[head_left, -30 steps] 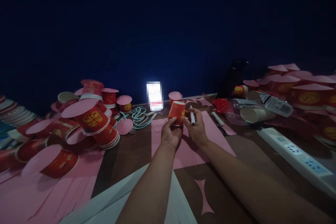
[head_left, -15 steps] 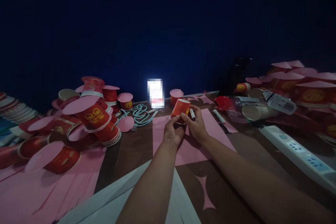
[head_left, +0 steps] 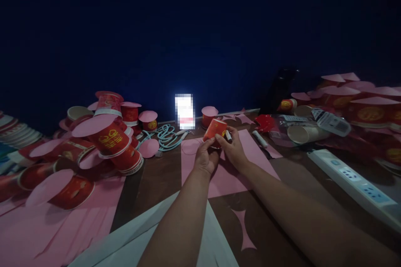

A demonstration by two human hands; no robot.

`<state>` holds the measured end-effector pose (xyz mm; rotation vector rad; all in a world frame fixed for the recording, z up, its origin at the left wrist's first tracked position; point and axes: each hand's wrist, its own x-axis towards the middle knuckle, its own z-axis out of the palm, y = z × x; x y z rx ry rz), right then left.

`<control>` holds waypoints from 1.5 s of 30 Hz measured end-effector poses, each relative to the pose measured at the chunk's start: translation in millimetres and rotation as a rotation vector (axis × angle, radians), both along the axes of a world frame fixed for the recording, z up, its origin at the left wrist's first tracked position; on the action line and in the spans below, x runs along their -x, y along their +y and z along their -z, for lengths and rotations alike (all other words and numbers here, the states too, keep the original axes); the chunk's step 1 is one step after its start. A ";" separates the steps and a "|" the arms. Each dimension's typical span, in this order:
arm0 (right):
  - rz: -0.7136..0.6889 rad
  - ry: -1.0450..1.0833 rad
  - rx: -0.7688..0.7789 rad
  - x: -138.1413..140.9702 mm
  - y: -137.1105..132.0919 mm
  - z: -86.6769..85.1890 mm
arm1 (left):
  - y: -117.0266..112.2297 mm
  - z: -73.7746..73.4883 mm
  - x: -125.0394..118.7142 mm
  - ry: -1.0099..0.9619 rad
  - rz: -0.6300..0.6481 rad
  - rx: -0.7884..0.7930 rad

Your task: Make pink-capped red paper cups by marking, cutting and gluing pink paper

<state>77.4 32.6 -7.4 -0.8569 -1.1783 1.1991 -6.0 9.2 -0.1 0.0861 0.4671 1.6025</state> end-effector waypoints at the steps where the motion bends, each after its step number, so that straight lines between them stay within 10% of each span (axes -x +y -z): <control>1: -0.006 0.010 0.010 -0.1 0.1 0.6 | 0.0 0.2 -0.2 0.003 0.001 0.000; 45: 0.098 -0.063 0.034 -5.8 1.1 -2.1 | -1.7 10.7 -2.3 0.303 0.068 -0.124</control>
